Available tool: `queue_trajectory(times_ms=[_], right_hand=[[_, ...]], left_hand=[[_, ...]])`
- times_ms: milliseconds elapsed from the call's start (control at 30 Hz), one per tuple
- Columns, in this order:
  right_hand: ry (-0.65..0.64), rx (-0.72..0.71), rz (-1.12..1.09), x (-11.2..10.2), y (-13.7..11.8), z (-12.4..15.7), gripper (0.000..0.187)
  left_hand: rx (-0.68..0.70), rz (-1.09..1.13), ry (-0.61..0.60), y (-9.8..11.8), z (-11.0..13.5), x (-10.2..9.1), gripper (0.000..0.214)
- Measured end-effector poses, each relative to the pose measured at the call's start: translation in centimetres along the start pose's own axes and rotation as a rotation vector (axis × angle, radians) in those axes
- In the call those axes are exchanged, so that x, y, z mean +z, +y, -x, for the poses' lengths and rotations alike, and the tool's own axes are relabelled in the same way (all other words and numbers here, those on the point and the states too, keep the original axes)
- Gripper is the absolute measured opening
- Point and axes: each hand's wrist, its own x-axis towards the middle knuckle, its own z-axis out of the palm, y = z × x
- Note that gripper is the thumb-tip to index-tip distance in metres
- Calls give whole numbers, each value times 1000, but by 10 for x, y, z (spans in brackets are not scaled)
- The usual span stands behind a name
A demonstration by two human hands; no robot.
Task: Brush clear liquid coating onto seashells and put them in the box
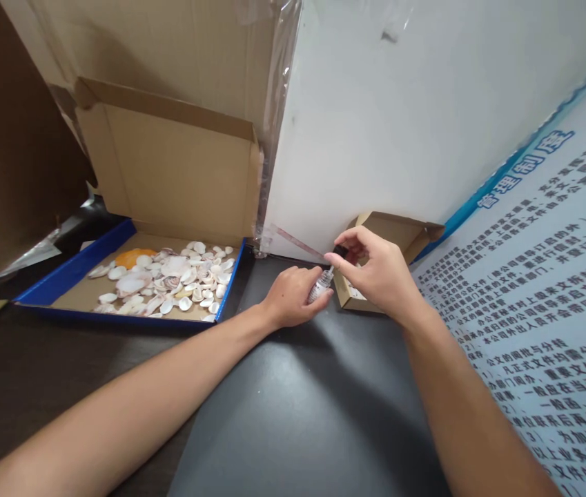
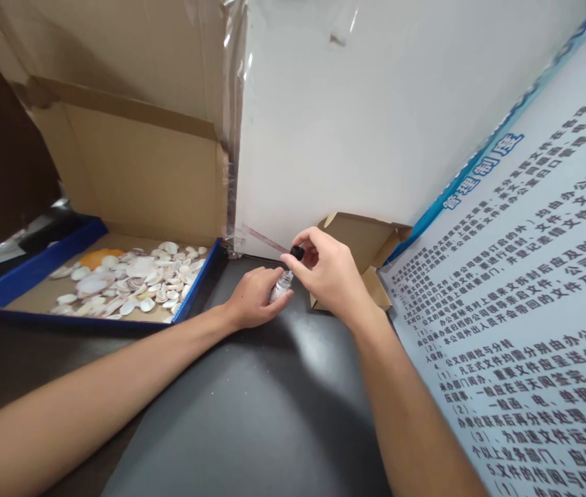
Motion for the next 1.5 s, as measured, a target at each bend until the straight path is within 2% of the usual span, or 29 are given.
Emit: queue_trajectory(times_ms=[267,533,700,833,1000,1233,1500], right_hand=[[-138,-15,-42,-11,-6,3,12],[-183,-34,0,-14,-10,3,16],[-201,-17,49,-9,-5,2,11],[-151,-33,106,-6,2,1,11],[-116,28,140,-5,5,-1,12],[31,66,131,-11,8,-1,14],[110,59,124,-17,10,-1,16]], left_hand=[[-48,3,30,-3,0,1,18],[-49,-37,43,-1,0,2,16],[-45,-41,38,0,0,2,15],[-45,-45,38,-1,-1,3,17],[-41,-46,26,-1,0,3,20],[-53,-15,-5,0,-1,-1,21],[-65,6,-23,1,-1,-1,21]])
